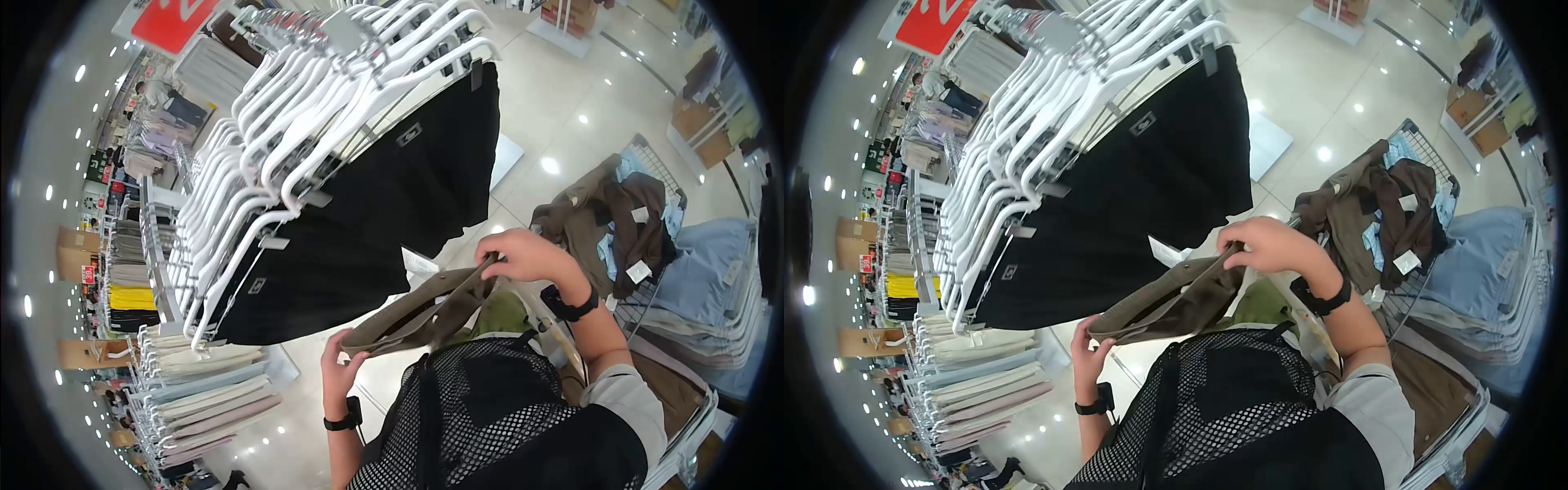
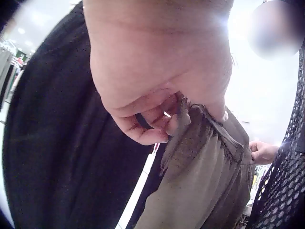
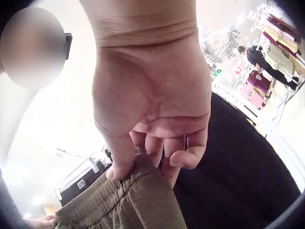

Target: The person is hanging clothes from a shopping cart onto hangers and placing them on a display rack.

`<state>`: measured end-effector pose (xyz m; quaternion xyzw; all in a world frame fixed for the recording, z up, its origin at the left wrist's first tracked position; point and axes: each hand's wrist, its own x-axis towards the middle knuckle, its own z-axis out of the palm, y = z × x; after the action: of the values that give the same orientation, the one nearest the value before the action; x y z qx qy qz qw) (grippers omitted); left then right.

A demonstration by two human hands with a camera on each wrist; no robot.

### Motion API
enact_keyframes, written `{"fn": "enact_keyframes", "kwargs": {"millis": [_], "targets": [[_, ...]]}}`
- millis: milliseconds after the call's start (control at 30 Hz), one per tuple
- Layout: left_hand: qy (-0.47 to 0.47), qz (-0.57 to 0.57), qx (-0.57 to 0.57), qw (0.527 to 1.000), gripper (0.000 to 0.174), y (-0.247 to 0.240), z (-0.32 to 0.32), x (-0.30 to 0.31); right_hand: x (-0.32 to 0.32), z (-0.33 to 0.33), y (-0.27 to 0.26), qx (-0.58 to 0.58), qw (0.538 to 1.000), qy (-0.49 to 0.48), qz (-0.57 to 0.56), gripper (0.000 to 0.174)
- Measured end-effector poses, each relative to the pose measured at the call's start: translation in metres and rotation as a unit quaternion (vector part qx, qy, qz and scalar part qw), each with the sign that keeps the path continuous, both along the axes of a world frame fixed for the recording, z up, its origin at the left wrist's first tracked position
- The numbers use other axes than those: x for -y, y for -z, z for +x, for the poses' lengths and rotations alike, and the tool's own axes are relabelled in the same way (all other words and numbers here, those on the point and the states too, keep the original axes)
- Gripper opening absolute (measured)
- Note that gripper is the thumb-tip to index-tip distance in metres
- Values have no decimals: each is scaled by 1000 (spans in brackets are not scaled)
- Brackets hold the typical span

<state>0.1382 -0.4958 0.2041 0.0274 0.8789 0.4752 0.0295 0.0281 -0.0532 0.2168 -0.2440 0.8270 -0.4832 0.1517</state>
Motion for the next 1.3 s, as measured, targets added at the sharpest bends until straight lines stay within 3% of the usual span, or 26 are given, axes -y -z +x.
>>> {"fn": "enact_keyframes", "kwargs": {"millis": [33,133,200,267,333,367,433,500,533,600,633,700,833,933,1000,1067,1133,1200,1300], "targets": [[24,-6,23,999,32,-2,-11,-6,-14,-7,3,-4,1000,14,12,26],[96,4,37,995,29,-17,-34,-41,-48,-30,0,9,998,21,58,26],[94,-2,43,995,26,-24,-46,-67,-65,-49,-6,21,994,3,105,25],[163,-49,-109,979,24,-32,-58,-89,-79,-67,-3,-54,995,-19,86,23],[163,-85,-129,974,25,-33,-62,-104,-94,-89,-23,-57,996,5,65,18],[141,-29,-124,982,27,-29,-60,-106,-101,-101,-40,-52,998,33,6,13],[124,20,-111,986,29,-21,-58,-101,-115,-124,-69,-200,974,81,-73,13],[93,24,-78,992,27,-17,-54,-101,-108,-146,-102,-342,912,171,-148,15],[66,31,-45,996,26,-15,-52,-98,-100,-160,-119,-340,912,170,-150,15],[50,14,-25,998,25,-10,-52,-89,-85,-184,-144,-463,860,192,-92,28],[41,9,-9,999,25,-10,-55,-89,-83,-191,-144,-463,861,191,-91,28],[30,10,4,999,25,-7,-61,-87,-78,-202,-143,-372,913,161,-45,34],[8,30,-3,1000,26,3,-64,-80,-74,-213,-151,-408,905,119,36,25],[17,28,-11,999,26,8,-72,-75,-73,-219,-149,-359,926,116,-1,14],[18,16,-16,1000,25,4,-75,-75,-69,-222,-144,-375,917,131,-43,12],[26,25,-33,999,25,8,-87,-68,-68,-230,-149,-296,918,133,-229,9],[34,29,-45,998,24,13,-93,-63,-72,-232,-157,-331,916,132,-184,14],[30,31,-21,999,24,15,-93,-59,-74,-234,-150,-289,921,126,-227,24],[50,45,-47,997,24,15,-107,-57,-86,-234,-150,-299,922,135,-207,32]]}}
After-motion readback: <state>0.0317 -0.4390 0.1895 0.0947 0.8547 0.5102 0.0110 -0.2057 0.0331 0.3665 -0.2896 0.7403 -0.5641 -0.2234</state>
